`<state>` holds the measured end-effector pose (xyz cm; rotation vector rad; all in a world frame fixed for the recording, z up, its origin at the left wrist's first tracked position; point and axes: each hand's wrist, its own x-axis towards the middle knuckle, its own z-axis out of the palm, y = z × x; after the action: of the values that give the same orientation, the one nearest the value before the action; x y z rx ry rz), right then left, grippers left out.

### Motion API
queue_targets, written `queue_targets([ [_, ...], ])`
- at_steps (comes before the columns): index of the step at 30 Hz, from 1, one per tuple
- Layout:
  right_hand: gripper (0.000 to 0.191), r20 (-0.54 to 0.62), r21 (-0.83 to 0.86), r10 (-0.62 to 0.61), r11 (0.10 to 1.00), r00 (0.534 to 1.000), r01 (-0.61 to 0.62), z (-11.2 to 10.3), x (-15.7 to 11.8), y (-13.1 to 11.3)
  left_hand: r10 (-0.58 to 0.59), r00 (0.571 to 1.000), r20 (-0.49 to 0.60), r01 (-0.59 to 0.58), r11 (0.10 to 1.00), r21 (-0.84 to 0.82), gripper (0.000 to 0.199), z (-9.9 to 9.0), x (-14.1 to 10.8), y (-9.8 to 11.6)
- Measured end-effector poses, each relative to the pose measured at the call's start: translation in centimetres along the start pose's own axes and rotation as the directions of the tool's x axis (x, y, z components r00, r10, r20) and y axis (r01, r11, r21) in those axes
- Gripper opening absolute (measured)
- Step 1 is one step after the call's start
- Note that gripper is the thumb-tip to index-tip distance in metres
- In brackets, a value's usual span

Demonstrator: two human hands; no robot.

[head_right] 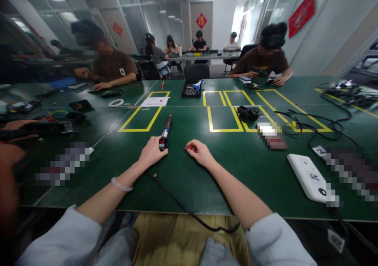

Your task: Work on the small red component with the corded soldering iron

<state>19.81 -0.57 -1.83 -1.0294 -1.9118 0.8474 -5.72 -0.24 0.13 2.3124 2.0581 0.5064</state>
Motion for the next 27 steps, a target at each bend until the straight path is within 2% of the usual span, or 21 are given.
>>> queue_targets([
  [5,0.013,-0.055,-0.018,-0.023,1.000,0.998,0.022,-0.1,0.1,0.1,0.143,0.990,0.006,-0.143,0.988,-0.060,0.057,1.1,-0.7,5.0],
  [9,0.005,-0.062,-0.079,-0.058,0.995,0.996,0.053,0.1,0.1,0.3,0.204,0.979,0.009,-0.201,0.973,-0.114,0.059,1.5,-1.2,7.0],
  [14,0.006,-0.018,-0.137,-0.061,0.989,0.998,0.058,0.1,0.1,0.7,0.229,0.973,0.015,-0.225,0.963,-0.149,0.060,1.7,-1.5,7.7],
  [22,0.019,-0.061,-0.149,-0.037,0.988,0.997,0.028,-0.1,0.1,-0.2,0.243,0.970,0.004,-0.240,0.959,-0.152,0.061,1.6,-1.2,7.6],
  [27,0.025,-0.100,-0.041,0.040,0.998,0.994,-0.044,-0.4,0.0,-0.2,0.209,0.978,-0.001,-0.209,0.974,-0.084,0.058,1.5,-0.6,8.4],
])
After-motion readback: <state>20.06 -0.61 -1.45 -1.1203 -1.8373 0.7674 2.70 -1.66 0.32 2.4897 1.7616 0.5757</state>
